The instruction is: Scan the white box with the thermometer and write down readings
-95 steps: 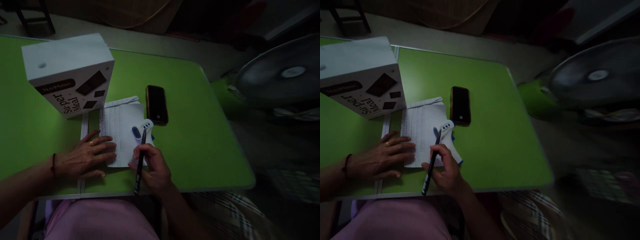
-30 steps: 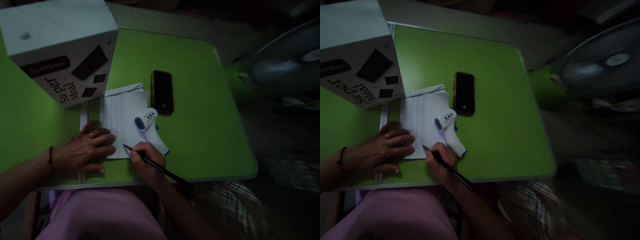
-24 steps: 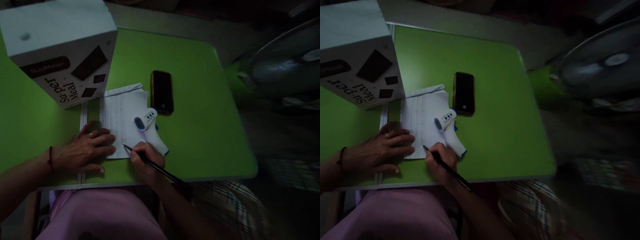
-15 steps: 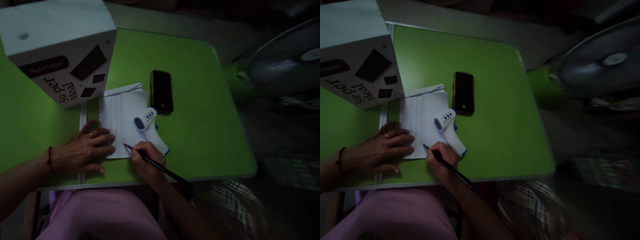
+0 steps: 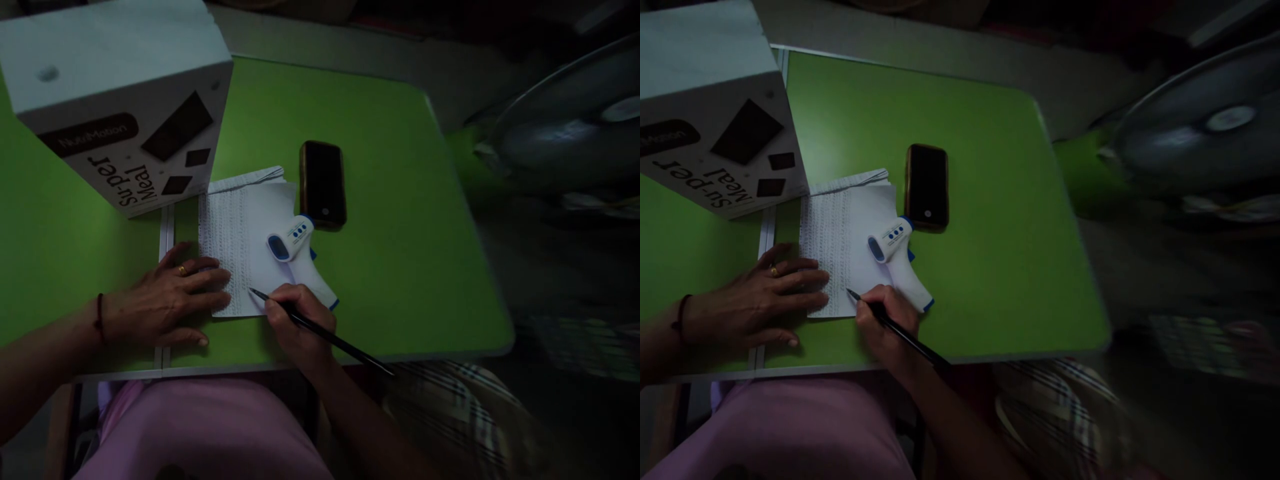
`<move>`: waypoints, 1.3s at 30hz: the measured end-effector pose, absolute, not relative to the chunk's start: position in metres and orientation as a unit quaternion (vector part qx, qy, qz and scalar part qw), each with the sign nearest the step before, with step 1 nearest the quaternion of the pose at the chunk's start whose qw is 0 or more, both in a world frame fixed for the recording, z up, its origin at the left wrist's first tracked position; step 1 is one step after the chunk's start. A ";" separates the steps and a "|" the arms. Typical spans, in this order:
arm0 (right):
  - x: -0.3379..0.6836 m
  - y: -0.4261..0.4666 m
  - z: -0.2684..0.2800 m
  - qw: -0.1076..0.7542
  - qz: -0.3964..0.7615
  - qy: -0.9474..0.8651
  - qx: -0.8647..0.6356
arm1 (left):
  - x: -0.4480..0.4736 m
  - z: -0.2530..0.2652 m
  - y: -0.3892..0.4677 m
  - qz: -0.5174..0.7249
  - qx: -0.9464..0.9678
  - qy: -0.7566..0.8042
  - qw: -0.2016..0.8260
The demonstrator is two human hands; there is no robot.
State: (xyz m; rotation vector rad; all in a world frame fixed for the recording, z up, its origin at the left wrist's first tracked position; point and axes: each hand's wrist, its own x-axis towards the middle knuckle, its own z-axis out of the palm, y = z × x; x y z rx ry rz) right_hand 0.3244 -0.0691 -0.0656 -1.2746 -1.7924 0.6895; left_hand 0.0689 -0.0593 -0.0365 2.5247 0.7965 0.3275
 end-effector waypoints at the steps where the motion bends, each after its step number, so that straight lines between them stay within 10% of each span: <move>1: 0.325 -0.069 -0.066 0.413 0.270 -0.704 -0.511 | 0.069 -0.036 -0.059 0.119 0.920 0.290 0.235; 39: 0.331 -0.067 -0.059 0.408 0.070 -0.815 -0.405 | 0.070 -0.031 -0.059 0.102 0.921 0.296 0.232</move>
